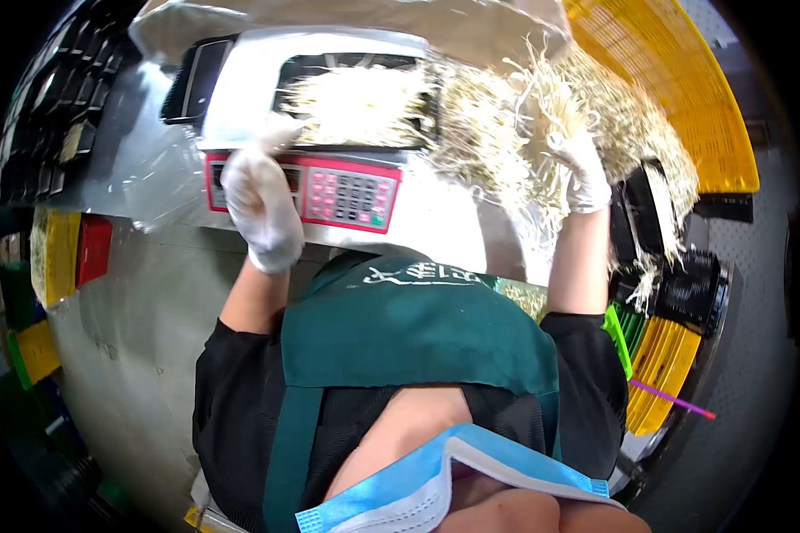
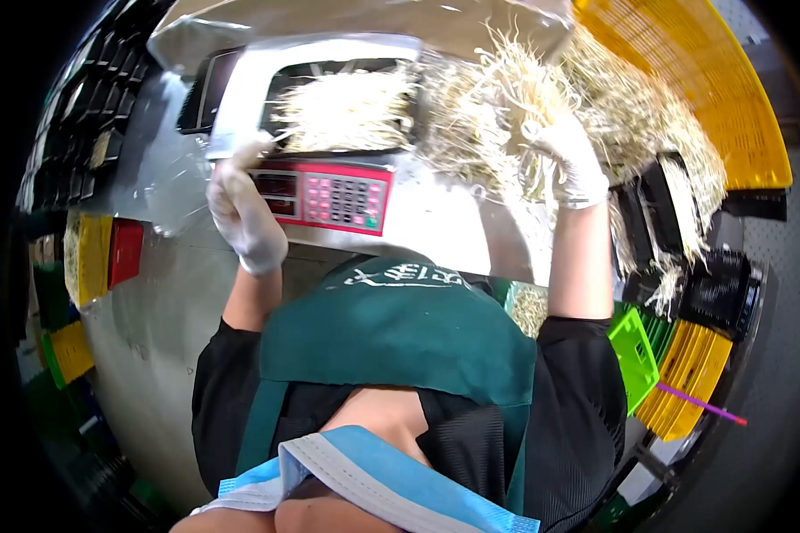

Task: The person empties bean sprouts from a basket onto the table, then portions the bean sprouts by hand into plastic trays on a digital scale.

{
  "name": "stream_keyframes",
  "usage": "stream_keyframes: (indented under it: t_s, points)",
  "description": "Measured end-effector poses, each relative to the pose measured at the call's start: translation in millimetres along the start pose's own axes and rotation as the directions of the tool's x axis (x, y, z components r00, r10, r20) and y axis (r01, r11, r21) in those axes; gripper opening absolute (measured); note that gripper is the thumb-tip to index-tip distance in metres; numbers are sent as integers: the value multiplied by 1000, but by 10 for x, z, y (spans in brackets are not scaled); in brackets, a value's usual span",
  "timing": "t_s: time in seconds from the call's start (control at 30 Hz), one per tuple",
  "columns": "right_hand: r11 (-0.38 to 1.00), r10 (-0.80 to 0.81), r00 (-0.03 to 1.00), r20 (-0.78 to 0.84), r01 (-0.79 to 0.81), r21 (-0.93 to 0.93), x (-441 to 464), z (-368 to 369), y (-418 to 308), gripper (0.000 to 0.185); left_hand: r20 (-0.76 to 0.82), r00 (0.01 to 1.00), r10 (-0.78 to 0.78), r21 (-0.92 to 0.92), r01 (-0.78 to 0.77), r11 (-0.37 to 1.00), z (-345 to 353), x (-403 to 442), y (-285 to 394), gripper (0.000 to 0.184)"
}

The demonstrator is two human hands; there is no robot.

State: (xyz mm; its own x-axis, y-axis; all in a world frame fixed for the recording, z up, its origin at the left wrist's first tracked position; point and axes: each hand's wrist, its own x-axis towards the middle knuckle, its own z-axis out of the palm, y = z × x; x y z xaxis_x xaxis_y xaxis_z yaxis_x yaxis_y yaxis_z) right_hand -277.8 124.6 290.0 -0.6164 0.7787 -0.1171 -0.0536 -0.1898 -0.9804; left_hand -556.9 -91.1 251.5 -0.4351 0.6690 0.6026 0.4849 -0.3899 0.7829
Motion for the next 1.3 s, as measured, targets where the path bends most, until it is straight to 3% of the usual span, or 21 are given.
stream_keyframes:
  t_s: [0.03,0.07,0.1,0.17,0.23,0.3,0.37,0.47,0.57,0.63,0.67,0.73,0.83,0.9,0.97,1.03,1.1,1.13,1.17,1.23,1.3]
  points:
    - [993,-79,997,-5,79,-91,81,216,-128,79,-344,936,-70,11,78,997,21,108,-113,29]
    - [982,-95,988,122,113,-149,221,340,-207,73,-324,944,-63,-85,38,996,-94,313,-367,38]
    - [947,-130,974,188,178,-269,319,542,-275,69,-149,966,-213,-251,171,953,-247,584,-360,35]
    - [777,-222,936,275,340,-530,508,1114,-353,64,-220,918,-329,-227,279,933,-207,808,-577,46]
    - [44,-259,843,471,498,-866,683,1516,-176,76,-16,968,-249,-110,246,963,-144,950,-649,47]
    - [-82,-225,730,646,646,-759,902,1688,228,78,211,962,-176,-2,181,984,-56,1094,-647,49]
    - [-60,-60,829,556,553,-831,858,1782,88,80,535,840,-89,392,-153,907,-70,963,-364,59]
    - [-88,-163,776,610,604,-792,758,1446,10,86,545,838,-7,368,-231,901,28,759,-509,65]
    - [-179,-138,813,566,542,-821,642,1148,-81,86,634,773,28,315,-292,903,-22,795,-580,61]
    - [-149,-128,831,542,524,-839,634,1059,-84,87,668,744,-35,416,-334,846,18,901,-568,59]
    - [-96,-127,845,520,511,-854,646,1092,-83,87,679,726,-110,235,-74,969,60,904,-698,60]
    - [-104,-201,828,523,513,-852,651,1191,10,87,710,681,-180,48,208,977,126,909,-730,60]
    - [-148,-219,792,570,551,-821,725,1124,125,88,756,647,-101,90,50,995,179,989,-498,59]
    - [-100,-173,800,575,567,-818,652,1042,-39,82,664,748,7,492,-444,748,207,950,-346,59]
    - [195,-78,868,491,496,-846,591,768,25,75,678,734,42,455,-463,761,210,901,-428,60]
    - [213,-123,869,479,494,-843,534,780,92,64,689,720,79,416,-483,771,207,889,-489,61]
    - [237,-199,908,369,410,-880,521,802,186,51,697,717,-24,331,-291,898,215,931,-511,63]
    - [348,-227,898,378,437,-829,526,808,125,32,694,719,-28,339,-292,894,213,949,-473,63]
    - [351,-231,894,385,445,-824,505,791,79,32,721,687,-93,378,-277,883,210,981,-421,62]
    - [627,-107,981,163,194,-754,416,685,-20,26,741,651,-162,422,-264,867,191,976,-397,61]
    - [859,-142,986,91,168,-484,357,490,-170,20,716,697,-29,338,-310,889,186,904,-437,57]
